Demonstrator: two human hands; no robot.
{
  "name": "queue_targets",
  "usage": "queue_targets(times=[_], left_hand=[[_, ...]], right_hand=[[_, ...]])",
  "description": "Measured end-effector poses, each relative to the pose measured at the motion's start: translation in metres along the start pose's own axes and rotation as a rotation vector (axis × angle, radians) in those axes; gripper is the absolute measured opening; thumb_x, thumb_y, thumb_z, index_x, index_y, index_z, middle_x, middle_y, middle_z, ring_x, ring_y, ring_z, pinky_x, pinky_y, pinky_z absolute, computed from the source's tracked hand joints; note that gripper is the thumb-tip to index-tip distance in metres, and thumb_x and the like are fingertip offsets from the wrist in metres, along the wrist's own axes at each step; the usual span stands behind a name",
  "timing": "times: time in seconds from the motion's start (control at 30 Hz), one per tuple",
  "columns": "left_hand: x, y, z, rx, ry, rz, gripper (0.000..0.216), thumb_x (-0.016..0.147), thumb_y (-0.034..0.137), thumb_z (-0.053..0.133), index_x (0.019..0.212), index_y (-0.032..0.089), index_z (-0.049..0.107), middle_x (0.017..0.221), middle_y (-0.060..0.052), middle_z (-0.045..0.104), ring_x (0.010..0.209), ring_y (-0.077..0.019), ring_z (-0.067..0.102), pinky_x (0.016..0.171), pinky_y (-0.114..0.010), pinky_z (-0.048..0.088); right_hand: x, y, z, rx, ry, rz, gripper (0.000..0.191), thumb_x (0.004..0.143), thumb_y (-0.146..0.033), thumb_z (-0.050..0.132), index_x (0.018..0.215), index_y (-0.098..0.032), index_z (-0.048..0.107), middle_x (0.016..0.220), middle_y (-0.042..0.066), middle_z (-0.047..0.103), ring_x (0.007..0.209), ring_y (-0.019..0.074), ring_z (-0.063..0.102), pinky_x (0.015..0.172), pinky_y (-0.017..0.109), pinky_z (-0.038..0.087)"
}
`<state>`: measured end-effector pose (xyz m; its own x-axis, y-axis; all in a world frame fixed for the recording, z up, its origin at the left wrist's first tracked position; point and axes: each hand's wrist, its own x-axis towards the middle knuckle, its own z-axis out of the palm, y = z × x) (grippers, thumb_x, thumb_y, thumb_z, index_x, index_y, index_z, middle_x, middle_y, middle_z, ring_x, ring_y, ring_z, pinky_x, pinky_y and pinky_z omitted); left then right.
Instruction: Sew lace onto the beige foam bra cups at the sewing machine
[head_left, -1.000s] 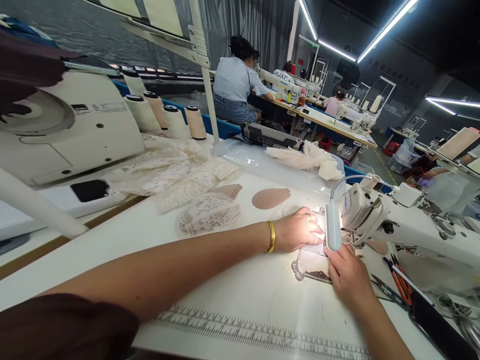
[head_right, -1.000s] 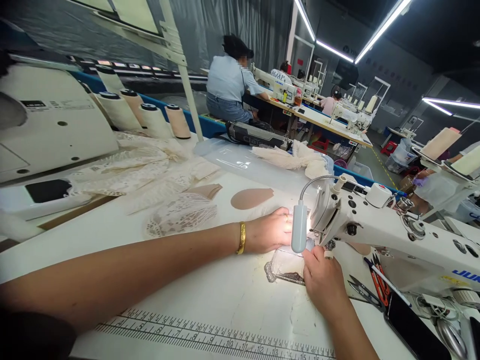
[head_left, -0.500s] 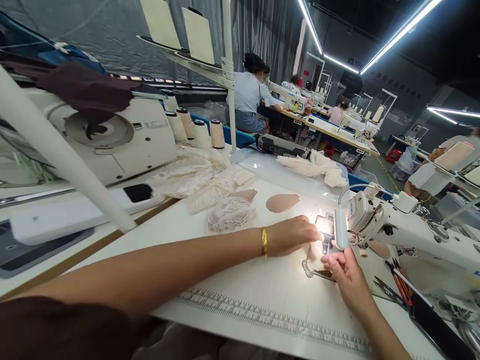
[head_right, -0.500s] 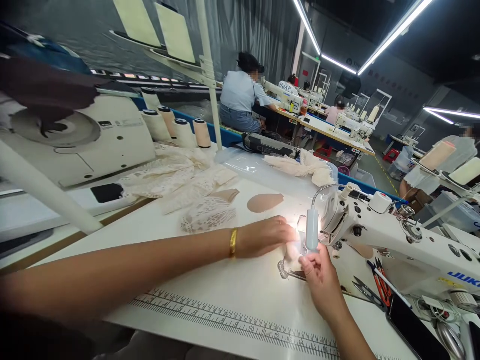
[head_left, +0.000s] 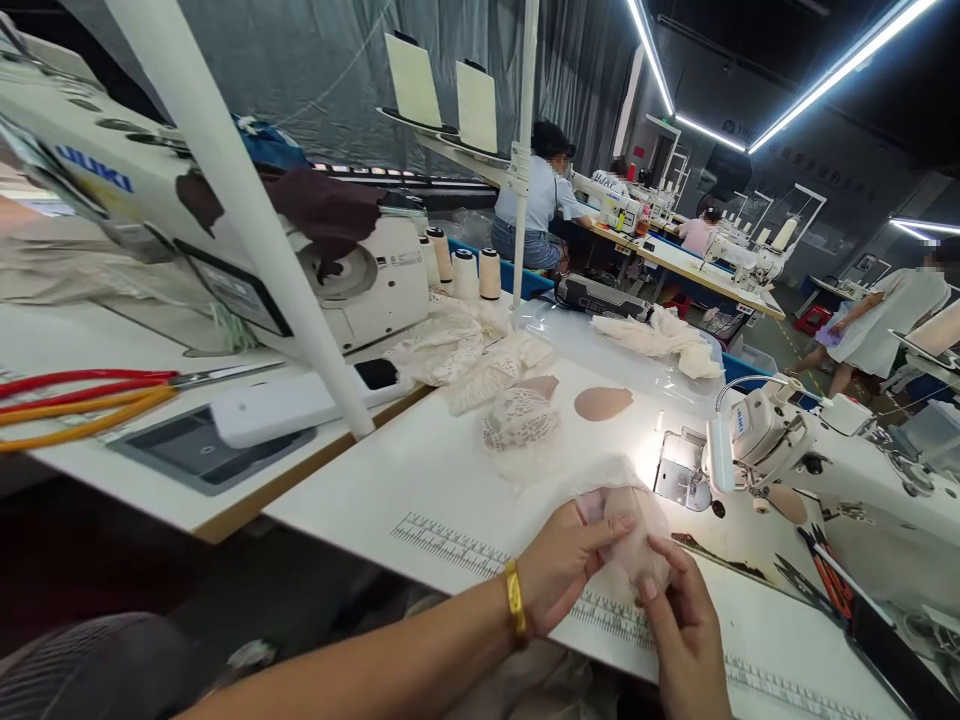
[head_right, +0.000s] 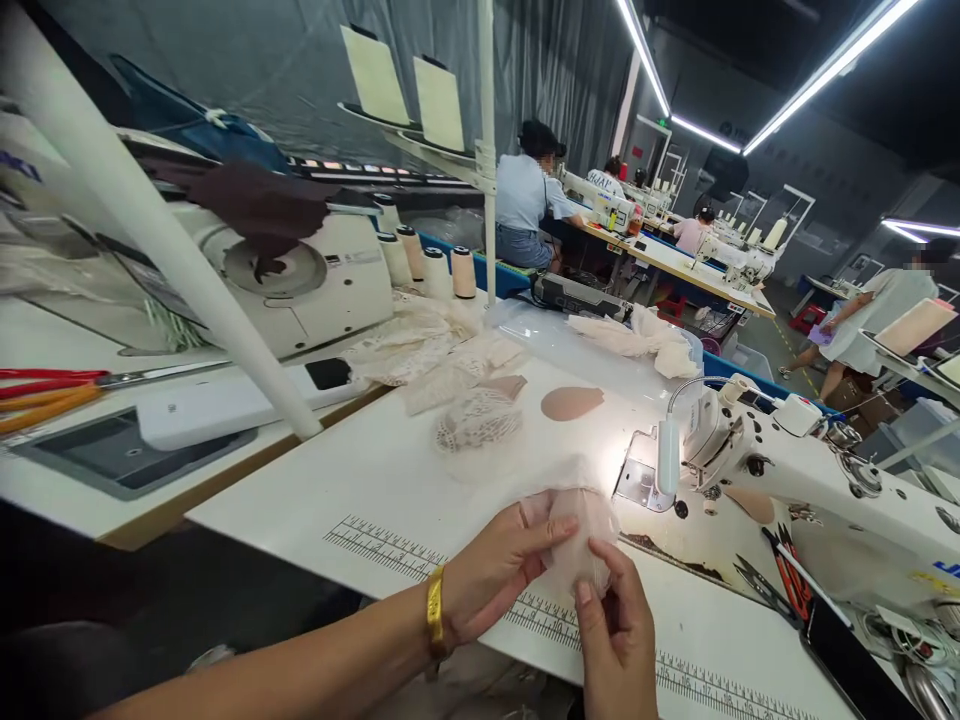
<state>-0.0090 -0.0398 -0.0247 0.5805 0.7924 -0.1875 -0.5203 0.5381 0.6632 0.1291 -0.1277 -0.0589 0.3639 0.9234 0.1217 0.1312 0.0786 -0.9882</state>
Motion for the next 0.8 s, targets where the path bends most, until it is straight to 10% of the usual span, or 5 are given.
queue_targets(times=[0.2, 0.5, 0.8], left_hand=[[-0.013, 0.004, 0.004, 0.096, -0.205, -0.092, 0.056, 0.065, 0.035, 0.093, 0.115, 0.016, 0.075, 0.108, -0.01, 0.075, 0.099, -0.0247, 0.069, 0.086, -0.031, 0.052], [0.01, -0.001, 0.004, -0.008, 0.164, 0.032, 0.047, 0.062, 0.044, 0.094, 0.094, 0.012, 0.08, 0.094, -0.011, 0.077, 0.097, -0.0242, 0.068, 0.084, -0.03, 0.053], [0.009, 0.001, 0.011, -0.024, 0.19, 0.014, 0.047, 0.063, 0.046, 0.093, 0.092, 0.012, 0.079, 0.093, -0.01, 0.077, 0.087, -0.021, 0.069, 0.082, -0.03, 0.053]], right_hand=[[0.025, -0.013, -0.012, 0.272, -0.134, 0.244, 0.069, 0.092, -0.067, 0.056, 0.151, -0.033, 0.044, 0.144, 0.008, 0.059, 0.125, 0.0276, 0.061, 0.093, 0.042, 0.057], [0.018, 0.003, 0.002, 0.415, -0.002, 0.219, 0.088, 0.078, -0.05, 0.083, 0.151, -0.031, 0.036, 0.125, 0.009, 0.07, 0.103, 0.0256, 0.07, 0.079, 0.036, 0.059], [0.022, 0.015, -0.001, 0.365, 0.054, 0.15, 0.078, 0.083, -0.051, 0.078, 0.148, -0.031, 0.04, 0.132, 0.01, 0.066, 0.116, 0.0272, 0.067, 0.087, 0.038, 0.06]])
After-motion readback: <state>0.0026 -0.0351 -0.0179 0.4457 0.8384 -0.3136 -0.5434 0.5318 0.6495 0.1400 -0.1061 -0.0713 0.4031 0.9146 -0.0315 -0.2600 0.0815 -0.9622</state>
